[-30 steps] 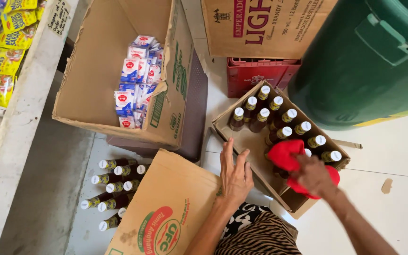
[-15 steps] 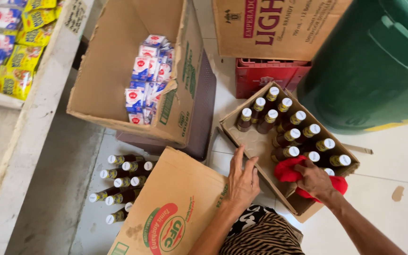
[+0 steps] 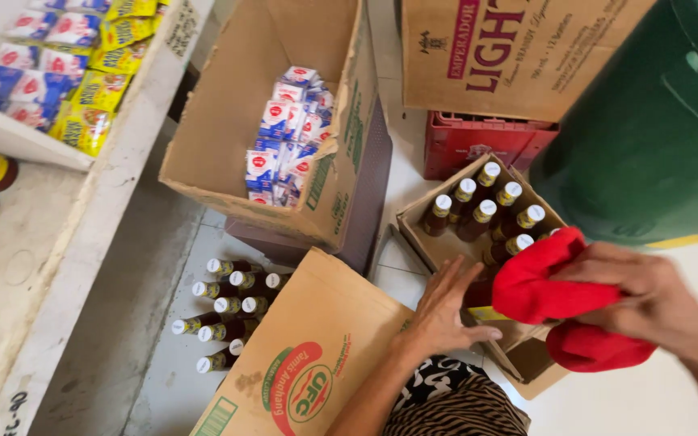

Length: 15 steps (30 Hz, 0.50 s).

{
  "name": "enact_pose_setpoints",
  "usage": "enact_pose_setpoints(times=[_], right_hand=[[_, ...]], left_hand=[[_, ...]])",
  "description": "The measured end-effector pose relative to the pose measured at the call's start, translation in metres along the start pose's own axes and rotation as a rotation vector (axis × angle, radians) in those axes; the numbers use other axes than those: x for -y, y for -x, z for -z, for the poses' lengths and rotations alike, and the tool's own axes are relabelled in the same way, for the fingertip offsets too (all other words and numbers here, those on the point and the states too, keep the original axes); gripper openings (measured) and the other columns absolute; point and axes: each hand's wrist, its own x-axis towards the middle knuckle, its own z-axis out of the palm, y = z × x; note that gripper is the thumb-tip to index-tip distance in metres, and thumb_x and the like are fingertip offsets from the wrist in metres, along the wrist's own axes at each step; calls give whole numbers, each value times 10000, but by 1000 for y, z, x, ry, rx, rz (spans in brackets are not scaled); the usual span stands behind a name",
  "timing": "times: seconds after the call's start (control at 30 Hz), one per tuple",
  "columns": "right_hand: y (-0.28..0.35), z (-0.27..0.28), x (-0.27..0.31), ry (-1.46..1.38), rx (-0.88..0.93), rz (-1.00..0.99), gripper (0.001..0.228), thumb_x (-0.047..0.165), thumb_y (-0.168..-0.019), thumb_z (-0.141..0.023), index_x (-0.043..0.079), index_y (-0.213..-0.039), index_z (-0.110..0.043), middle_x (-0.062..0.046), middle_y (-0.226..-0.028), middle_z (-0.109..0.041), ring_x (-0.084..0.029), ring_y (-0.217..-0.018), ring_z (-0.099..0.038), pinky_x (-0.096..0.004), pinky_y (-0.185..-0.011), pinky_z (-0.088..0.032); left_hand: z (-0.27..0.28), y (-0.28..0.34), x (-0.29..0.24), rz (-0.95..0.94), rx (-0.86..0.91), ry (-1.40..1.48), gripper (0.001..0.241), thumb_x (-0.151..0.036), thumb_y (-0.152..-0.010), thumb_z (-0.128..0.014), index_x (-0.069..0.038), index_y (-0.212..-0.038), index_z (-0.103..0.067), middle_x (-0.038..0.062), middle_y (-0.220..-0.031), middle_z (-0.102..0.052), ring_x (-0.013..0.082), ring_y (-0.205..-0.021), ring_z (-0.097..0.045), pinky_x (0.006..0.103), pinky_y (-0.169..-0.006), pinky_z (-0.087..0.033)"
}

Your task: Stocking and organizing bottles of banana ketchup on store shelves, including wiping bottles with a rag.

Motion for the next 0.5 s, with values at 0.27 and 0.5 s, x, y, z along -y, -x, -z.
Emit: enact_pose_setpoints(times=[0.27,0.5], right_hand=[[-79,-5,60,-443,-269,-1,453,15,-640,-830,-46,-1078,-730,-112,-1054,-715,-176,-912,-677,-312,-834,-547],[-127,-200,52,-848,-507,-115,447,504,-1025,-542,115,-1239,-593,43,-1048,-660,-86,-907,-622,-276,-786,-543]], left_hand=[[99,22,-30,149,-51,456,867,-459,-636,-935,-45,-1348,-663,107,-1149,-784,180,-1052,-762,332,-976,-604],[115,63,-30,221,-507,477,773,-319,-707,-964,-32,-1343,-631,99,-1126,-774,163,-1035,-734,335,-938,-594]])
